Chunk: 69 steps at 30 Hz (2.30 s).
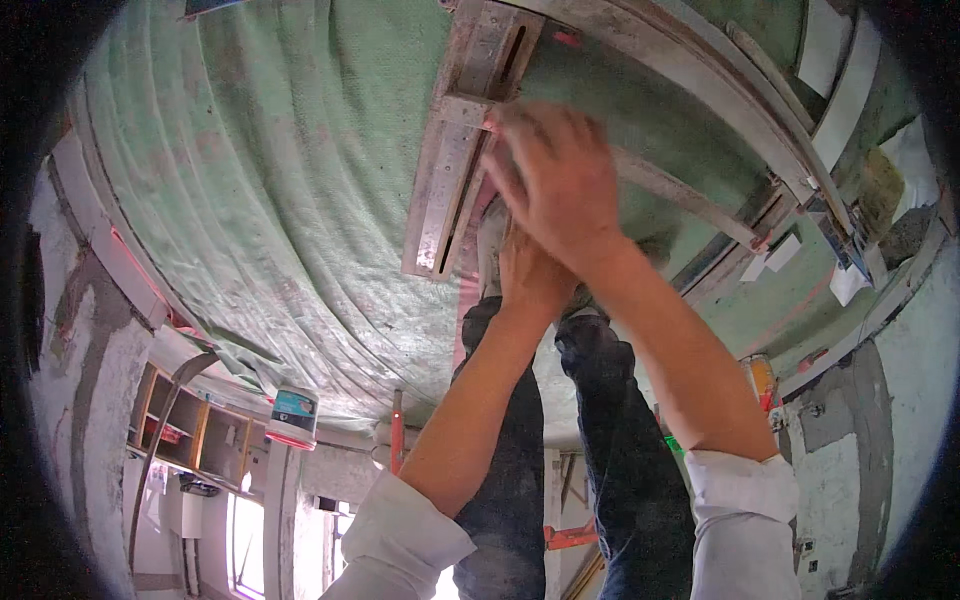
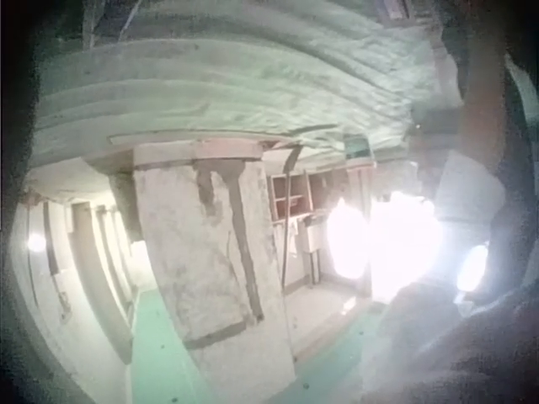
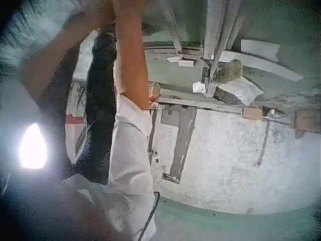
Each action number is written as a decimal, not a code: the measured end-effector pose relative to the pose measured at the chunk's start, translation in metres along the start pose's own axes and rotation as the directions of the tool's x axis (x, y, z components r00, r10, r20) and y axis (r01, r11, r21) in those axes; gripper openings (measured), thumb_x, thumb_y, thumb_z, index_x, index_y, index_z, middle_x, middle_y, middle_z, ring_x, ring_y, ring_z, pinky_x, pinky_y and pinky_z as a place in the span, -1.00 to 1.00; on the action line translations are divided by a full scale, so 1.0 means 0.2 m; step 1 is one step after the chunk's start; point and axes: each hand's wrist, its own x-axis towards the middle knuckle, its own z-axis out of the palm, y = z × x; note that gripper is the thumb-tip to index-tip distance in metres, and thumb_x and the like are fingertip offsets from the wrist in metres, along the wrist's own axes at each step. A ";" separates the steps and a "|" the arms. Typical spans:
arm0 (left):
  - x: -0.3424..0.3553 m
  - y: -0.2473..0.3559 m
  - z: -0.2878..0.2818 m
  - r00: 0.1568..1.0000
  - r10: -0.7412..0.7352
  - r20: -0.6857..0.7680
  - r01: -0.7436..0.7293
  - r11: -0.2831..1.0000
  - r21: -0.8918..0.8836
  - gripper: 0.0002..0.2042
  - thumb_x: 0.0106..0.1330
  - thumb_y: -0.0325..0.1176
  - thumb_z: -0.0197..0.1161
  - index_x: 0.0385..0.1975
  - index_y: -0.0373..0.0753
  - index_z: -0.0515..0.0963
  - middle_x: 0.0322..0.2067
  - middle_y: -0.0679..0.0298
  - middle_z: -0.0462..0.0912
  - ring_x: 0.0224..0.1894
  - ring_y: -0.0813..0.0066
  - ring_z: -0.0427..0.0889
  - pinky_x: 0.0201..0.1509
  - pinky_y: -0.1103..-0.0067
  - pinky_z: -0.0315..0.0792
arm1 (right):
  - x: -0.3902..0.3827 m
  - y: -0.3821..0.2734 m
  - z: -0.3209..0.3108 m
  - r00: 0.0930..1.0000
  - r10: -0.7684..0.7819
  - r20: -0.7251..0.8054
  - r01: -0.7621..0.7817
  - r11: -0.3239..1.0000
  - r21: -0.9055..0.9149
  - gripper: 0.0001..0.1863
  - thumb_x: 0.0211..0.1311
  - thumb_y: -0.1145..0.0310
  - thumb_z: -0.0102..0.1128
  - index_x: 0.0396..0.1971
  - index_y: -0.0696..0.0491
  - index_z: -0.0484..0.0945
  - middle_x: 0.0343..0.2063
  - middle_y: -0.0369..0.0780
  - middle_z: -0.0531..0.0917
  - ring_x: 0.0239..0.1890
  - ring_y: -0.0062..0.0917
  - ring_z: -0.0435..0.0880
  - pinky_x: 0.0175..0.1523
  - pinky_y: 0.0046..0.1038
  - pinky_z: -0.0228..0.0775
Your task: The person is using a manual tile cutter to score and snap ceramic tiles into specific sizes.
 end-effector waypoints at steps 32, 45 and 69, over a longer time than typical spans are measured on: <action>-0.85 0.62 -1.58 0.939 -0.225 0.259 0.181 0.966 0.184 -0.70 0.57 -0.19 0.29 0.06 -0.25 0.78 -0.40 0.18 0.84 -0.30 0.36 0.81 -0.09 0.36 0.65 | -1.19 -0.43 -1.97 0.492 0.827 0.271 -0.679 0.170 0.715 -0.67 0.51 0.16 0.28 -0.33 0.12 0.73 -0.41 -0.06 0.78 -0.32 -0.16 0.79 -0.11 -0.19 0.59; 0.51 2.74 -1.17 0.909 0.075 0.410 -0.294 0.812 0.505 -0.60 0.46 -0.25 0.43 0.19 -0.32 0.70 -0.24 0.08 0.87 -0.19 0.30 0.86 -0.03 0.40 0.64 | -1.32 -0.41 -1.99 0.149 0.944 0.294 -0.361 -0.225 0.905 -0.67 0.51 0.14 0.34 -0.33 0.12 0.74 -0.50 -0.23 0.75 -0.44 -0.52 0.71 -0.22 -0.37 0.54; 2.24 2.93 0.87 0.997 -0.072 0.033 0.026 0.695 0.719 0.45 0.16 0.31 0.60 0.72 -0.34 -0.37 0.51 -0.66 0.08 0.58 -0.53 0.20 0.66 -0.12 0.18 | 0.24 -0.03 -1.95 0.197 0.707 0.679 0.087 -0.702 0.706 -0.72 0.51 0.42 0.35 0.11 0.21 0.72 -0.23 -0.13 0.84 -0.17 -0.52 0.82 0.00 -0.42 0.64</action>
